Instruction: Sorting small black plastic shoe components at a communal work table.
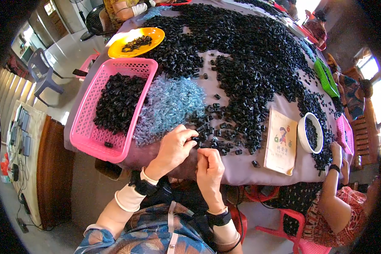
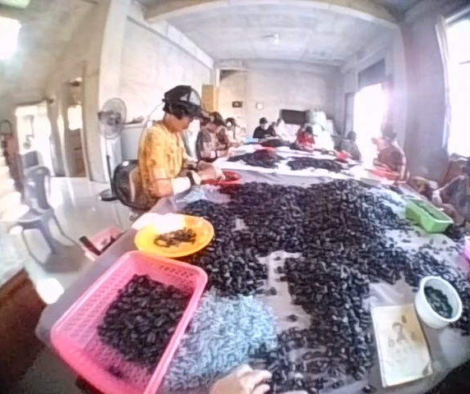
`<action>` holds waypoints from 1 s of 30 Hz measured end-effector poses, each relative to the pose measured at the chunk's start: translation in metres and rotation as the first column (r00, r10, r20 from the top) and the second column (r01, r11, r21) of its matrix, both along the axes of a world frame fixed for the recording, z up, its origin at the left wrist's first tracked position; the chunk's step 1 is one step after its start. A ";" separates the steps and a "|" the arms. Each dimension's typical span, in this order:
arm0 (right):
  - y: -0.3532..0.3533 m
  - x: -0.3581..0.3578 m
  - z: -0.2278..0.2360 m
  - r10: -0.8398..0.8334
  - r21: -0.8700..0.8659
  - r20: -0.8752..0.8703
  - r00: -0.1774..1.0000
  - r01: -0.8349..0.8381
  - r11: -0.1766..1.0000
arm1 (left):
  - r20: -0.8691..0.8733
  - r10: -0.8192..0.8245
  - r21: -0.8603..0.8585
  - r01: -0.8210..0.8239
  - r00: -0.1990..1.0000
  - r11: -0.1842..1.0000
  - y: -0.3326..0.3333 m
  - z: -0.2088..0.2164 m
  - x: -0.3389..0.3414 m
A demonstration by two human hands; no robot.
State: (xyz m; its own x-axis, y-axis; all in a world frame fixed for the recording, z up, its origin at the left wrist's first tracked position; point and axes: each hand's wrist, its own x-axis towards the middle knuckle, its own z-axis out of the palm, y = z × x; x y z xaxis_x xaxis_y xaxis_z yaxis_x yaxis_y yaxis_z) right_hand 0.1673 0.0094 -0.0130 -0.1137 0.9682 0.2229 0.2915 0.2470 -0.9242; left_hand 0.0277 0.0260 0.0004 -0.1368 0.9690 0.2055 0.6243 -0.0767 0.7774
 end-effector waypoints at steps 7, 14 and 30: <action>0.000 -0.002 0.003 0.006 -0.040 -0.007 1.000 -0.006 0.999 | 0.134 0.034 0.229 -0.064 0.990 0.971 -0.009 -0.010 -0.012; 0.001 -0.006 0.006 0.019 0.014 0.026 0.999 -0.019 1.000 | 0.141 -0.004 0.121 -0.013 0.990 0.993 -0.011 0.003 -0.003; 0.009 -0.023 0.020 0.072 0.163 0.208 0.976 -0.107 0.981 | 0.792 0.092 -0.059 -0.074 0.603 0.995 -0.034 -0.013 -0.033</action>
